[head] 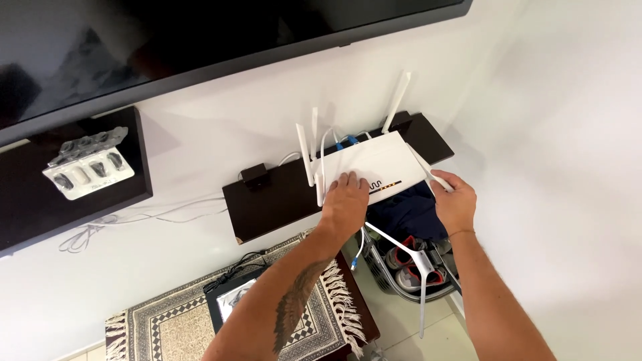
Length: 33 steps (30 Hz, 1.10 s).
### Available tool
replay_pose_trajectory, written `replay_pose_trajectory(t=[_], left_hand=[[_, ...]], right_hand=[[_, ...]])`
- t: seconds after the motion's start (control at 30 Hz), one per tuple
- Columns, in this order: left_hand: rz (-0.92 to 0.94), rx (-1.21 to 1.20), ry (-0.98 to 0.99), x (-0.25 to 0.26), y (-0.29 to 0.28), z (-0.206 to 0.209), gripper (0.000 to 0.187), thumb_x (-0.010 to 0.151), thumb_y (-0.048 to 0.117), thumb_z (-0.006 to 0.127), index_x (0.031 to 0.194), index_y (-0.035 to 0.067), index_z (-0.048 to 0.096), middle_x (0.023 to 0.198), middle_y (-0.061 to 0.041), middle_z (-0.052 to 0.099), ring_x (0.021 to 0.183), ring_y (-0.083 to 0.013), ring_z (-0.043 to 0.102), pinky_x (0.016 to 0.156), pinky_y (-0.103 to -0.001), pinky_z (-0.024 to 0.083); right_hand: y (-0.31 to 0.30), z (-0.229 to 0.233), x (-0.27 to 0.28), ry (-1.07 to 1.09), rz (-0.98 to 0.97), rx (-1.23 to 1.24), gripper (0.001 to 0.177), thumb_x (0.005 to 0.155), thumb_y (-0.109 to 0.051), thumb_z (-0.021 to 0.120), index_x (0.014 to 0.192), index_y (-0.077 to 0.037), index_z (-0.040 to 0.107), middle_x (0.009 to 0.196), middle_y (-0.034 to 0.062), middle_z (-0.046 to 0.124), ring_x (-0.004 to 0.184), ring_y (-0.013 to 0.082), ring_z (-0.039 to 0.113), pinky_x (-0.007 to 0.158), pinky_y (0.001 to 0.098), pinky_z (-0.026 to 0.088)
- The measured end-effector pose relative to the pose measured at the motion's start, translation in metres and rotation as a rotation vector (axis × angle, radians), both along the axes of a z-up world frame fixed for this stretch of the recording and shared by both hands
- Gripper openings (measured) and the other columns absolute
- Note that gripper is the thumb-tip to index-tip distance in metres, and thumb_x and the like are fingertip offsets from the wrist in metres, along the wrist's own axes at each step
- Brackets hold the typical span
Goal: Cleaning and organizing various electronic devices including a Blu-ray player, a router, and a remote control.
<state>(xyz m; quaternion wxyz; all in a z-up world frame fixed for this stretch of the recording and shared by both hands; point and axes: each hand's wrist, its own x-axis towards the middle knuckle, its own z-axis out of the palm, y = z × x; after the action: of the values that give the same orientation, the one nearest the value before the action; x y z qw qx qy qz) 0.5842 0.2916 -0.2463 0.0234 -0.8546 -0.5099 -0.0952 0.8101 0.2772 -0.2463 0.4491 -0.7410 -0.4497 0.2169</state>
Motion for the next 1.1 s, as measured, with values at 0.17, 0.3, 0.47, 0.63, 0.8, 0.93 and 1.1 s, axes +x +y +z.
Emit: replay_pose_trajectory(t=[0.17,0.3,0.47,0.63,0.8,0.93,1.1], left_hand=[[-0.004,-0.026,-0.013,-0.001,0.001,0.001,0.049,0.075,0.012,0.065,0.121,-0.001,0.053,0.123,-0.027,0.053,0.117,-0.0414,0.049,0.092,-0.046,0.043],[-0.017,-0.029,-0.027,-0.002,0.005,-0.007,0.051,0.075,0.012,0.065,0.123,0.0,0.051,0.125,-0.027,0.052,0.118,-0.0413,0.048,0.092,-0.047,0.043],[-0.005,-0.02,-0.041,-0.003,0.003,-0.006,0.048,0.077,0.014,0.063,0.122,0.002,0.052,0.125,-0.024,0.053,0.118,-0.0395,0.049,0.092,-0.045,0.044],[0.001,0.042,-0.069,-0.005,0.001,-0.004,0.044,0.077,0.014,0.061,0.118,0.002,0.055,0.122,-0.022,0.056,0.116,-0.0382,0.052,0.089,-0.044,0.046],[-0.026,0.039,-0.11,-0.008,0.0,-0.003,0.045,0.076,0.011,0.061,0.119,0.001,0.054,0.123,-0.024,0.054,0.116,-0.0399,0.051,0.091,-0.046,0.045],[-0.014,0.009,-0.084,-0.008,-0.001,0.005,0.045,0.078,0.01,0.062,0.121,0.001,0.053,0.124,-0.025,0.053,0.118,-0.0398,0.05,0.093,-0.047,0.044],[-0.006,-0.061,-0.031,-0.005,-0.001,0.005,0.048,0.081,0.012,0.06,0.126,0.0,0.048,0.129,-0.025,0.048,0.124,-0.0395,0.045,0.098,-0.047,0.039]], right_hand=[[0.011,-0.007,0.007,-0.08,-0.001,0.064,0.021,0.077,-0.019,0.073,0.096,-0.028,0.072,0.086,-0.0004,0.068,0.081,0.0176,0.064,0.076,0.0323,0.05],[0.035,0.019,-0.006,-0.302,-0.013,0.409,0.021,0.074,-0.015,0.081,0.092,-0.012,0.07,0.085,0.0122,0.068,0.085,0.0333,0.065,0.075,0.0413,0.05],[0.108,0.051,-0.012,-0.328,0.116,0.352,0.018,0.079,-0.027,0.076,0.086,-0.012,0.068,0.071,0.0068,0.065,0.077,0.0291,0.065,0.074,0.04,0.049],[0.174,0.047,-0.018,-0.22,0.156,0.115,0.016,0.079,-0.033,0.069,0.092,-0.024,0.07,0.066,-0.0065,0.065,0.065,0.0105,0.066,0.069,0.0274,0.053],[0.19,0.042,-0.028,-0.251,0.18,0.091,0.016,0.081,-0.032,0.069,0.092,-0.02,0.071,0.063,-0.0025,0.066,0.058,0.0104,0.066,0.062,0.023,0.053],[0.185,0.045,-0.029,-0.24,0.211,0.078,0.022,0.084,-0.029,0.067,0.101,-0.015,0.07,0.081,0.0033,0.069,0.064,0.0145,0.067,0.064,0.0285,0.054],[0.165,0.043,-0.017,0.042,0.401,-0.069,0.031,0.085,-0.017,0.063,0.113,-0.005,0.062,0.094,0.0113,0.066,0.07,0.0155,0.066,0.068,0.0254,0.056]])
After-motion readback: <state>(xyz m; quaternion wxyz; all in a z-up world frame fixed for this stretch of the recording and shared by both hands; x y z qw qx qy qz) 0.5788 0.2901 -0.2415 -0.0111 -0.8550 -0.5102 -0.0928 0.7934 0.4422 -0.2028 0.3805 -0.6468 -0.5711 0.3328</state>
